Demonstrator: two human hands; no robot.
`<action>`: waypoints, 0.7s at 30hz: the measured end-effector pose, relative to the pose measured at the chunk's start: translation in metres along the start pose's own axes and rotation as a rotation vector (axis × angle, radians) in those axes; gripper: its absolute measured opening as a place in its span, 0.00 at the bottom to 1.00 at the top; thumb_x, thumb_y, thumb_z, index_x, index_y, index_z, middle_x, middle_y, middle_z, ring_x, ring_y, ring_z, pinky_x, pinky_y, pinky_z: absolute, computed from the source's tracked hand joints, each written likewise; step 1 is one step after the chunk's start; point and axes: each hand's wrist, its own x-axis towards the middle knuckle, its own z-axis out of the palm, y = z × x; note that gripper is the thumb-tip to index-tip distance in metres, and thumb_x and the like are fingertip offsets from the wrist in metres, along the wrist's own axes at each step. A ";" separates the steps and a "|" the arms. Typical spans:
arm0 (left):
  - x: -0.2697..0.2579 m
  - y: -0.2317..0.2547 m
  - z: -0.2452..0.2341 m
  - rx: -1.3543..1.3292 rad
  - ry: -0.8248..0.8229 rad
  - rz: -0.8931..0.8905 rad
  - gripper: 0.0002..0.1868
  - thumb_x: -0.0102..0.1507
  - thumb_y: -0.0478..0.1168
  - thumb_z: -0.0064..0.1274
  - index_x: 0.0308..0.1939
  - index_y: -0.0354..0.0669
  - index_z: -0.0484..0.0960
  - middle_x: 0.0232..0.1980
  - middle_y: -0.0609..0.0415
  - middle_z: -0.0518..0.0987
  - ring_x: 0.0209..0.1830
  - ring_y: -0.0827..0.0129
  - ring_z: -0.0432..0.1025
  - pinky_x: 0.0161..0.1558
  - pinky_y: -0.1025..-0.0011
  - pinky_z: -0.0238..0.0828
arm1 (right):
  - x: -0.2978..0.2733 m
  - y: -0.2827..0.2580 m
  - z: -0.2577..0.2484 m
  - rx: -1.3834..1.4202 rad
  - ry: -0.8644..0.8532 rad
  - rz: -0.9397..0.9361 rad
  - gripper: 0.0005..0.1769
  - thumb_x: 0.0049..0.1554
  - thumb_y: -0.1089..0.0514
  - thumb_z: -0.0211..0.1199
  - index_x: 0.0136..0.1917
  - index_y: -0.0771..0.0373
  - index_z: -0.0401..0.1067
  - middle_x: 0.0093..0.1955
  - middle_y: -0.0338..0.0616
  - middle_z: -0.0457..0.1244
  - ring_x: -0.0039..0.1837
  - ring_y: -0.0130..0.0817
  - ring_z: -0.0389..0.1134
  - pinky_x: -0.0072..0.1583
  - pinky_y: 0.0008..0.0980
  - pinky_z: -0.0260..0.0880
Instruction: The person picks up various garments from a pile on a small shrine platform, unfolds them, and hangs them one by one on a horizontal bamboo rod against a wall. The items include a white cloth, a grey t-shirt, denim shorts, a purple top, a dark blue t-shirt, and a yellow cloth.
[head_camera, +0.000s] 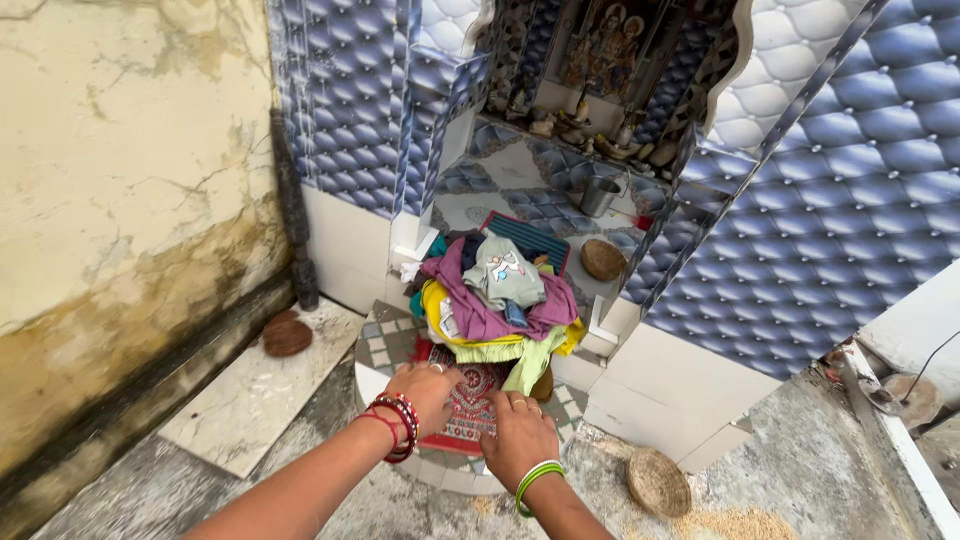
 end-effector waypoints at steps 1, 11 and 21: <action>0.022 0.001 -0.002 0.003 -0.006 0.004 0.27 0.59 0.42 0.58 0.63 0.55 0.75 0.58 0.48 0.78 0.64 0.55 0.69 0.63 0.51 0.62 | 0.020 0.012 -0.004 0.014 0.016 0.016 0.32 0.51 0.50 0.69 0.67 0.51 0.63 0.64 0.43 0.61 0.69 0.44 0.61 0.66 0.48 0.60; 0.193 0.023 0.031 -0.038 -0.031 -0.032 0.28 0.62 0.47 0.57 0.66 0.53 0.71 0.56 0.47 0.78 0.63 0.54 0.70 0.62 0.52 0.64 | 0.141 0.136 0.017 0.079 -0.079 0.084 0.33 0.52 0.47 0.69 0.69 0.48 0.63 0.66 0.42 0.61 0.71 0.44 0.60 0.67 0.48 0.61; 0.323 0.040 0.063 -0.052 -0.051 -0.246 0.33 0.60 0.47 0.59 0.68 0.52 0.68 0.58 0.43 0.78 0.63 0.51 0.71 0.63 0.52 0.65 | 0.274 0.250 0.024 0.109 -0.148 -0.062 0.31 0.53 0.47 0.68 0.67 0.51 0.63 0.65 0.45 0.62 0.70 0.46 0.61 0.68 0.47 0.62</action>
